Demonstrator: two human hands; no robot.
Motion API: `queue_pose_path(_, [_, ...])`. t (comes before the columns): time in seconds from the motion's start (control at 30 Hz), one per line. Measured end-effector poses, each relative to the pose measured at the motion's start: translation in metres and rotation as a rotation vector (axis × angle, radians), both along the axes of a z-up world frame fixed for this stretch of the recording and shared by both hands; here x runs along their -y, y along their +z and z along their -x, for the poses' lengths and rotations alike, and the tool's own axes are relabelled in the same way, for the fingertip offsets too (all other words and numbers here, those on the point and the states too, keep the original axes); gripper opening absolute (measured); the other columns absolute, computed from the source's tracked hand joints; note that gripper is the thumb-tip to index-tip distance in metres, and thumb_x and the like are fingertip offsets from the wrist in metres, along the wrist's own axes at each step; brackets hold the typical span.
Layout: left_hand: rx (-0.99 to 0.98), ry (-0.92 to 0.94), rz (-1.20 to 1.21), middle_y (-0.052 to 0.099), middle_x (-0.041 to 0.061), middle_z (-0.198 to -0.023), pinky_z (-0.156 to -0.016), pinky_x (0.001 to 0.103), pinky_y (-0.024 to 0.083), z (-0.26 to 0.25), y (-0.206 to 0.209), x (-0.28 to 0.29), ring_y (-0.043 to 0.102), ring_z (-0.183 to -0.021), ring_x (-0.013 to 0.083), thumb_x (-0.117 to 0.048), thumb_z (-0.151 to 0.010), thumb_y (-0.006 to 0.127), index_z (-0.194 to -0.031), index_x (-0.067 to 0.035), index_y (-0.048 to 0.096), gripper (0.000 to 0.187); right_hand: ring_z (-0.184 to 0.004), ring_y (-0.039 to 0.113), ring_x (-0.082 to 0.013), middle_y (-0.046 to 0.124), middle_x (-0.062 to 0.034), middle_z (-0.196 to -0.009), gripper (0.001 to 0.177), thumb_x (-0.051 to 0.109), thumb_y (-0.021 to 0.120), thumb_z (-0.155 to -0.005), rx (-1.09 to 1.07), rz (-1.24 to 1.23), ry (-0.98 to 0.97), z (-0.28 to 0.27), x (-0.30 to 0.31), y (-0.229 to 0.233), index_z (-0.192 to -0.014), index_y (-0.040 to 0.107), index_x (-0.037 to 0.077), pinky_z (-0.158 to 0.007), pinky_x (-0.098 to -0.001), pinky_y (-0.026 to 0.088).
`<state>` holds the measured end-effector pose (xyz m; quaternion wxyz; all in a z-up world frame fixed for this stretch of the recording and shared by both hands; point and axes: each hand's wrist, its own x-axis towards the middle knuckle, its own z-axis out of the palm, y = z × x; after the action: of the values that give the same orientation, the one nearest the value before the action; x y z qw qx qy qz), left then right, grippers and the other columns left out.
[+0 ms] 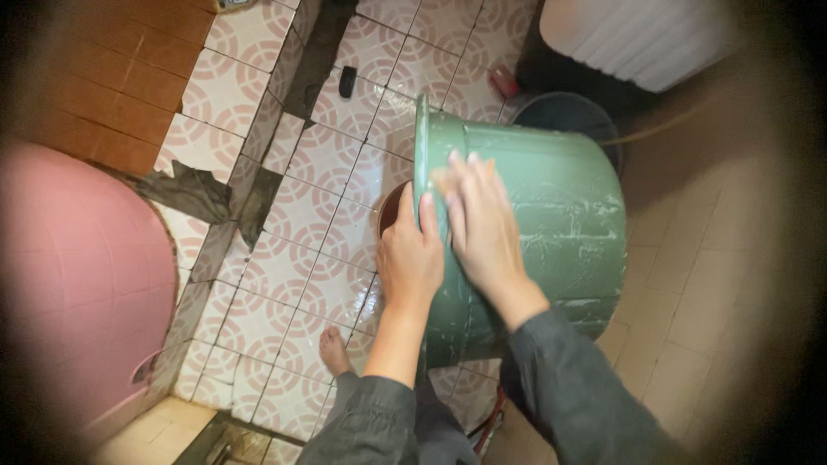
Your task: The person scrubs the exterior of a large green plastic bucket with a soapy sponge. They rotate the bucket to clean different sides and the rim, then rinse the sponge in a smaller pink basin.
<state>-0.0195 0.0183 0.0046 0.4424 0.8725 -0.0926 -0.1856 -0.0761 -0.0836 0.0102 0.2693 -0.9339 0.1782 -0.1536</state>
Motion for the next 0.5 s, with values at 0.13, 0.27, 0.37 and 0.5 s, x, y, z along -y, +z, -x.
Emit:
queue_pose_path(0.13, [-0.049, 0.000, 0.011, 0.072, 0.029, -0.092, -0.080, 0.059, 0.052, 0.003, 0.003, 0.005, 0.069, -0.090, 0.0496, -0.044, -0.102, 0.044, -0.141, -0.013, 0.058, 0.051, -0.145, 0.045, -0.0417, 0.057, -0.0190, -0.147, 0.042, 0.005, 0.060, -0.095, 0.084, 0.025, 0.076, 0.060, -0.039, 0.009, -0.136, 0.061, 0.002, -0.123, -0.0526, 0.031])
queue_pose_path(0.27, [-0.072, -0.020, -0.083, 0.072, 0.029, -0.088, -0.076, 0.060, 0.052, 0.009, -0.001, 0.019, 0.070, -0.084, 0.0488, -0.044, -0.102, 0.045, -0.142, -0.016, 0.057, 0.050, -0.147, 0.046, -0.0413, 0.059, -0.0172, -0.148, 0.044, 0.004, 0.058, -0.095, 0.106, 0.015, 0.047, 0.040, -0.015, -0.008, -0.139, 0.064, 0.001, -0.126, -0.0522, 0.031])
queue_pose_path(0.37, [-0.056, -0.021, -0.110, 0.073, 0.028, -0.087, -0.075, 0.061, 0.051, 0.009, -0.002, 0.019, 0.070, -0.083, 0.0487, -0.044, -0.102, 0.044, -0.141, -0.018, 0.057, 0.049, -0.145, 0.047, -0.0419, 0.060, -0.0185, -0.147, 0.035, 0.009, 0.060, -0.100, 0.045, -0.030, 0.034, -0.017, 0.022, -0.019, -0.134, 0.067, 0.003, -0.123, -0.0500, 0.033])
queue_pose_path(0.5, [-0.037, -0.023, -0.061, 0.073, 0.027, -0.087, -0.076, 0.060, 0.051, 0.002, 0.003, 0.001, 0.069, -0.085, 0.0492, -0.042, -0.103, 0.042, -0.140, -0.021, 0.059, 0.046, -0.147, 0.047, -0.0408, 0.057, -0.0182, -0.150, 0.037, 0.010, 0.059, -0.102, 0.051, -0.087, 0.055, -0.018, 0.005, -0.005, -0.139, 0.062, 0.002, -0.124, -0.0484, 0.035])
